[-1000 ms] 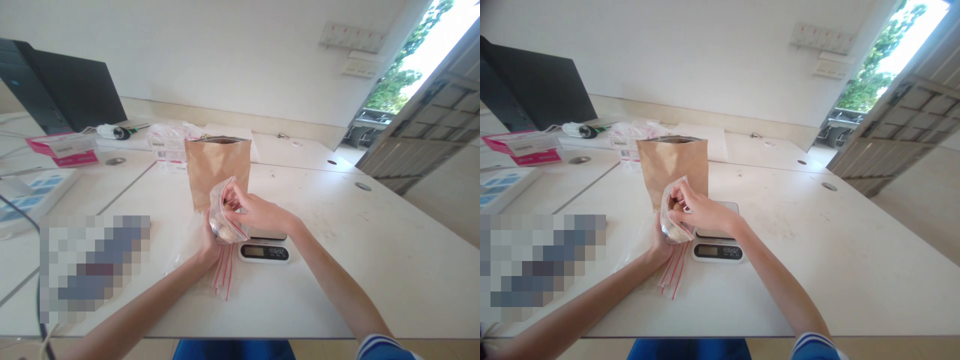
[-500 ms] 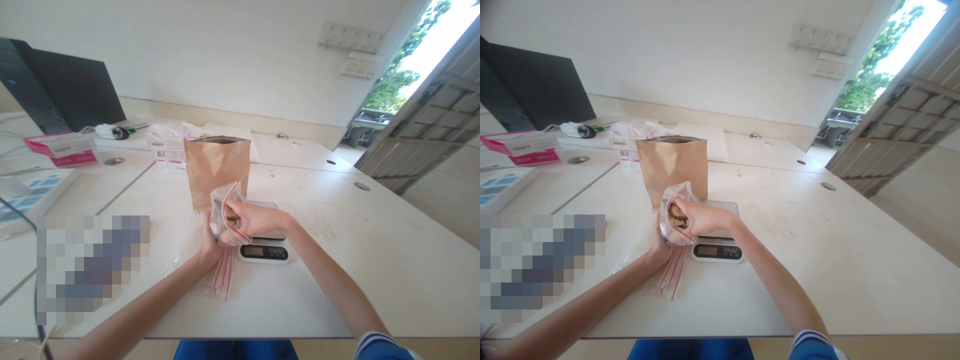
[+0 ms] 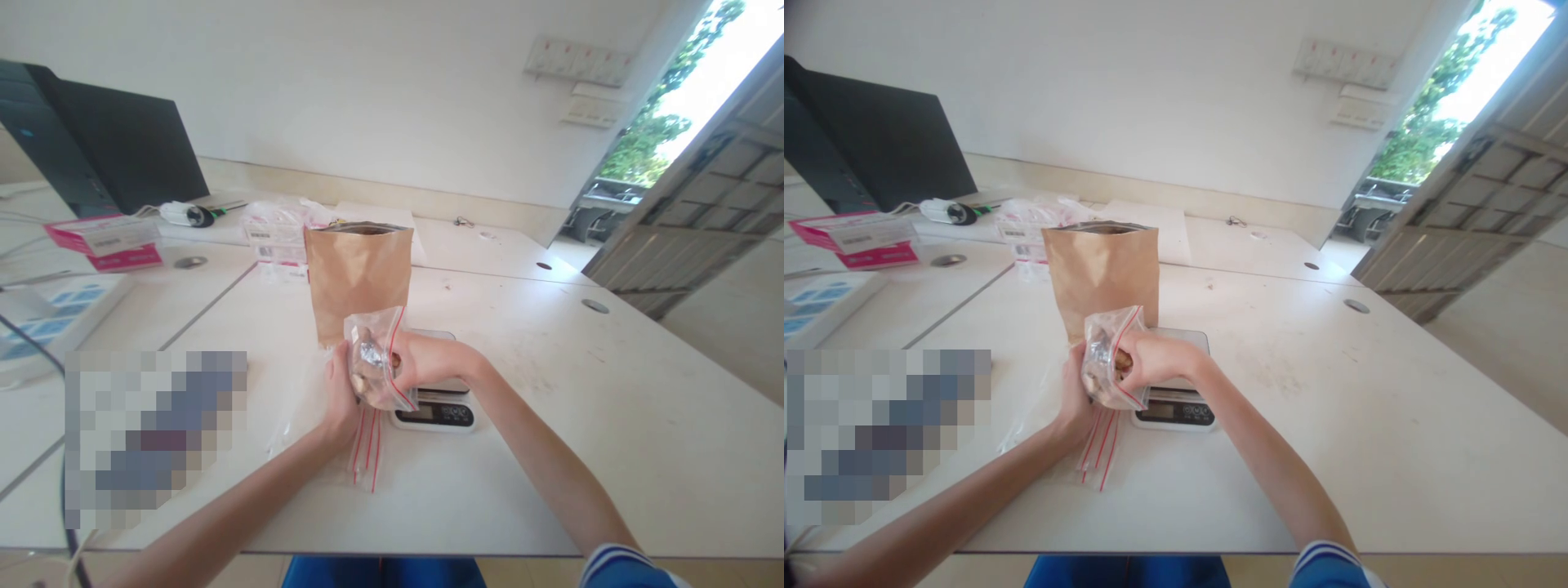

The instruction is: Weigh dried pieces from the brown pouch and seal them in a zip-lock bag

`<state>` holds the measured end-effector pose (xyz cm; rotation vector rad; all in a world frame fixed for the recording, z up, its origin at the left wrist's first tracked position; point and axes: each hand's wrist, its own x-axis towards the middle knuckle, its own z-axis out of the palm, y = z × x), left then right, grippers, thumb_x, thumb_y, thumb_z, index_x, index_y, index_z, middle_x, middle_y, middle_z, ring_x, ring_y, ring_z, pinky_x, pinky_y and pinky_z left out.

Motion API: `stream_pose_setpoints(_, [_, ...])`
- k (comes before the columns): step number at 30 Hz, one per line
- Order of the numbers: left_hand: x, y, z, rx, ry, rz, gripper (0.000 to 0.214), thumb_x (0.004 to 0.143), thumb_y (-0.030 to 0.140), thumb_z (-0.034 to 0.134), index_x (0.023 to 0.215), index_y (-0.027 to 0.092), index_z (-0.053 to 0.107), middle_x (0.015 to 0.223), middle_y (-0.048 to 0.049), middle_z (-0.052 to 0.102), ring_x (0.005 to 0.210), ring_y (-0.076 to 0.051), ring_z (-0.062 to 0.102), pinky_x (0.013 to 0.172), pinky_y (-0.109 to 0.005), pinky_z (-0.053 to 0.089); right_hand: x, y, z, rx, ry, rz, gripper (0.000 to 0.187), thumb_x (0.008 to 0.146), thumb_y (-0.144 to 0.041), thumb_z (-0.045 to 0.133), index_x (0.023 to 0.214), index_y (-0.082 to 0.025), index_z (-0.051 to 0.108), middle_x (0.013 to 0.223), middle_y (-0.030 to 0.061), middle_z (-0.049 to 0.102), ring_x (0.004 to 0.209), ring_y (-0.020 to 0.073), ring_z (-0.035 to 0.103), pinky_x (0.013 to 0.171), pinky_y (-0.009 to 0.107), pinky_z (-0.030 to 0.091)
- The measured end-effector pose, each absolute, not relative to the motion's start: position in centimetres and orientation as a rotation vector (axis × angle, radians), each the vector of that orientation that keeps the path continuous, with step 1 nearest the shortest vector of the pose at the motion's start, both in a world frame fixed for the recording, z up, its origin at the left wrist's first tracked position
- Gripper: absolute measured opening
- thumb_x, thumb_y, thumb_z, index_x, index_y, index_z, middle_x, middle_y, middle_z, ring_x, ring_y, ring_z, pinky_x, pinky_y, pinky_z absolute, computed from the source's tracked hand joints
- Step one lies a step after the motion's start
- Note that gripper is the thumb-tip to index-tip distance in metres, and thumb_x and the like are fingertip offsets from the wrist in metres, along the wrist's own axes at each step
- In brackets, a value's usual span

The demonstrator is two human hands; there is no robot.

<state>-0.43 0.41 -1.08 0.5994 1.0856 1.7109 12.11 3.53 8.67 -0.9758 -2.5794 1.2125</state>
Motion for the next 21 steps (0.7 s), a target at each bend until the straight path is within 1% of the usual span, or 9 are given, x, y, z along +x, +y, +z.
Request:
stream_pose_setpoints(2, [-0.4,0.2,-0.7,0.538,1.055,1.733,0.024,0.082,0.037,0.054,0.071,0.017,0.062,0.066,-0.0009,0.062,0.063,-0.015,0.058,0.060,-0.025,0.047,11.9,3.3,8.3,-0.905,-2.570,1.211,0.024,0.063,-0.014,0.065,0.075,-0.019,0.044,0.070,-0.0055,0.045,0.066,0.0096,0.043,0.059,0.022,0.036])
stream_pose_setpoints(5, [-0.3,0.2,-0.5,0.493,1.033,1.763,0.026,0.084,0.037,0.050,0.073,0.017,0.063,0.064,-0.0016,0.064,0.061,-0.016,0.061,0.059,-0.027,0.050,11.3,3.2,7.7,-0.821,-2.530,1.204,0.026,0.065,-0.018,0.064,0.078,-0.020,0.042,0.073,-0.0049,0.045,0.067,0.0099,0.042,0.060,0.023,0.037])
stream_pose_setpoints(8, [-0.3,0.4,-0.8,0.470,1.015,1.784,0.026,0.085,0.034,0.046,0.072,0.018,0.062,0.063,-0.0023,0.064,0.059,-0.017,0.061,0.058,-0.027,0.051,10.7,3.1,7.3,-0.762,-2.501,1.135,0.026,0.065,-0.019,0.064,0.078,-0.021,0.041,0.075,-0.0045,0.043,0.068,0.0106,0.042,0.062,0.024,0.038])
stream_pose_setpoints(10, [-0.3,0.6,-1.1,0.483,0.985,1.821,0.019,0.082,0.029,0.051,0.074,0.018,0.063,0.066,-0.0020,0.065,0.061,-0.017,0.061,0.061,-0.028,0.052,10.3,2.9,7.2,-0.721,-2.521,1.022,0.026,0.066,-0.018,0.064,0.078,-0.021,0.041,0.078,-0.0029,0.043,0.074,0.0129,0.044,0.069,0.026,0.040])
stream_pose_setpoints(12, [-0.4,0.6,-1.5,0.506,0.958,1.869,0.008,0.075,0.022,0.059,0.079,0.018,0.064,0.072,-0.0011,0.066,0.068,-0.017,0.062,0.066,-0.028,0.052,9.9,2.7,7.1,-0.728,-2.562,0.873,0.028,0.065,-0.019,0.066,0.079,-0.021,0.042,0.085,0.0001,0.046,0.085,0.0170,0.047,0.079,0.030,0.041])
stream_pose_setpoints(14, [-0.4,0.7,-1.9,0.514,0.952,1.897,0.014,0.069,0.017,0.063,0.082,0.017,0.065,0.077,-0.0008,0.067,0.073,-0.018,0.063,0.069,-0.028,0.052,9.7,2.5,7.0,-0.802,-2.603,0.774,0.031,0.066,-0.021,0.069,0.085,-0.020,0.044,0.091,0.0034,0.048,0.095,0.0212,0.048,0.086,0.034,0.041])
stream_pose_setpoints(17, [-0.4,0.9,-2.5,0.487,0.973,1.892,0.015,0.068,0.019,0.062,0.082,0.017,0.065,0.079,-0.0023,0.068,0.076,-0.019,0.063,0.071,-0.028,0.052,9.7,2.7,6.6,-0.858,-2.620,0.798,0.038,0.068,-0.025,0.069,0.097,-0.018,0.046,0.098,0.0061,0.051,0.097,0.0224,0.050,0.084,0.035,0.044])
stream_pose_setpoints(19, [-0.4,1.3,-2.8,0.465,0.986,1.899,0.013,0.069,0.021,0.061,0.082,0.017,0.065,0.079,-0.0027,0.067,0.075,-0.018,0.063,0.072,-0.028,0.052,9.8,3.0,6.2,-0.802,-2.604,0.853,0.040,0.070,-0.028,0.069,0.102,-0.019,0.046,0.098,0.0052,0.052,0.093,0.0198,0.051,0.082,0.033,0.045])
stream_pose_setpoints(21, [-0.6,1.7,-3.2,0.451,0.998,1.904,0.012,0.070,0.025,0.062,0.080,0.018,0.064,0.079,-0.0025,0.066,0.074,-0.017,0.062,0.072,-0.027,0.051,9.9,3.5,5.7,-0.737,-2.576,0.910,0.039,0.072,-0.030,0.069,0.101,-0.019,0.046,0.095,0.0028,0.054,0.085,0.0166,0.052,0.078,0.030,0.046])
